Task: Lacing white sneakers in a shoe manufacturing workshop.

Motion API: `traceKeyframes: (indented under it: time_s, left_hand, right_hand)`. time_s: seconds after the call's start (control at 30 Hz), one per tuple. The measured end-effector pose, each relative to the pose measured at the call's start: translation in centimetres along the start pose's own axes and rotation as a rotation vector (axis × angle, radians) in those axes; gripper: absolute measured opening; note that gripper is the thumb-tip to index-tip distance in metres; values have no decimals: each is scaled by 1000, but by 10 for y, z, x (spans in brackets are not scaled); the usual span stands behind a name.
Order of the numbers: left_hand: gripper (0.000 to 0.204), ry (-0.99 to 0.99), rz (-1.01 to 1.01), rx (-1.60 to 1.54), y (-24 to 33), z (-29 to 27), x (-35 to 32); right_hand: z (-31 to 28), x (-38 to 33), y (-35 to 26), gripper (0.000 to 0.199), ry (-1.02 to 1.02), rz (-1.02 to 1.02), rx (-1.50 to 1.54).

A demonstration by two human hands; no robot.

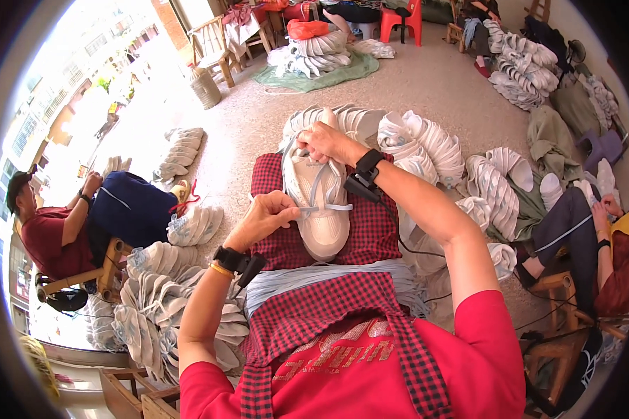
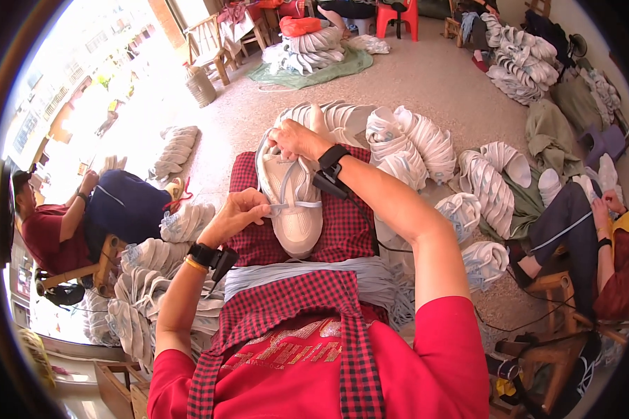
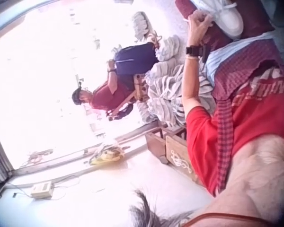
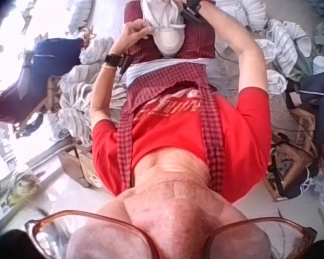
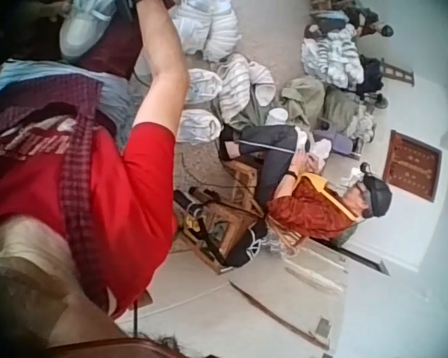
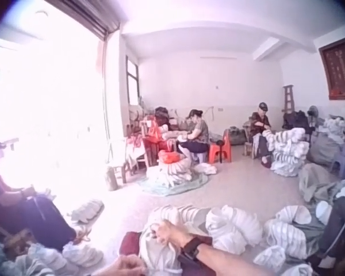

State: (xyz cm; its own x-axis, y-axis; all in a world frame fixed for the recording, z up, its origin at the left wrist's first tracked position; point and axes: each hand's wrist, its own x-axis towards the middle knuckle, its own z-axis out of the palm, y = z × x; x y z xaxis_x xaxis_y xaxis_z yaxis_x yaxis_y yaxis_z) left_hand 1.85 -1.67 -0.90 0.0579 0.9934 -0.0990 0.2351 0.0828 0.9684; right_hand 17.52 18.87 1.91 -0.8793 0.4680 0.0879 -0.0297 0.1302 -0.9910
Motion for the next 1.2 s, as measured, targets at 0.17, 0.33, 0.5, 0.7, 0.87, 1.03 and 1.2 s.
traceKeyframes:
  time_s: [0.17, 0.33, 0.5, 0.7, 0.87, 1.03, 1.2]
  left_hand:
    - [24, 375, 513, 760, 39, 57, -23]
    - [28, 99, 514, 931, 14, 81, -37]
    - [39, -44, 521, 1145, 8, 85, -25]
    - [26, 20, 542, 914, 14, 74, -17]
    - [10, 536, 443, 475, 24, 45, 2]
    - [23, 588, 430, 538, 55, 27, 30]
    - [27, 515, 412, 486, 43, 23, 39]
  right_hand:
    - [0, 7, 10, 24, 83, 65, 75]
    - [3, 30, -12, 28, 307, -348, -494]
    - [-23, 88, -107, 32, 589, -837, -775]
    - [-10, 81, -95, 33, 342, -850, -963]
    - [-34, 22, -76, 30, 220, -772, -807]
    - [-37, -32, -57, 30, 181, -583, -580]
    - [-2, -66, -103, 27, 157, -353, 103]
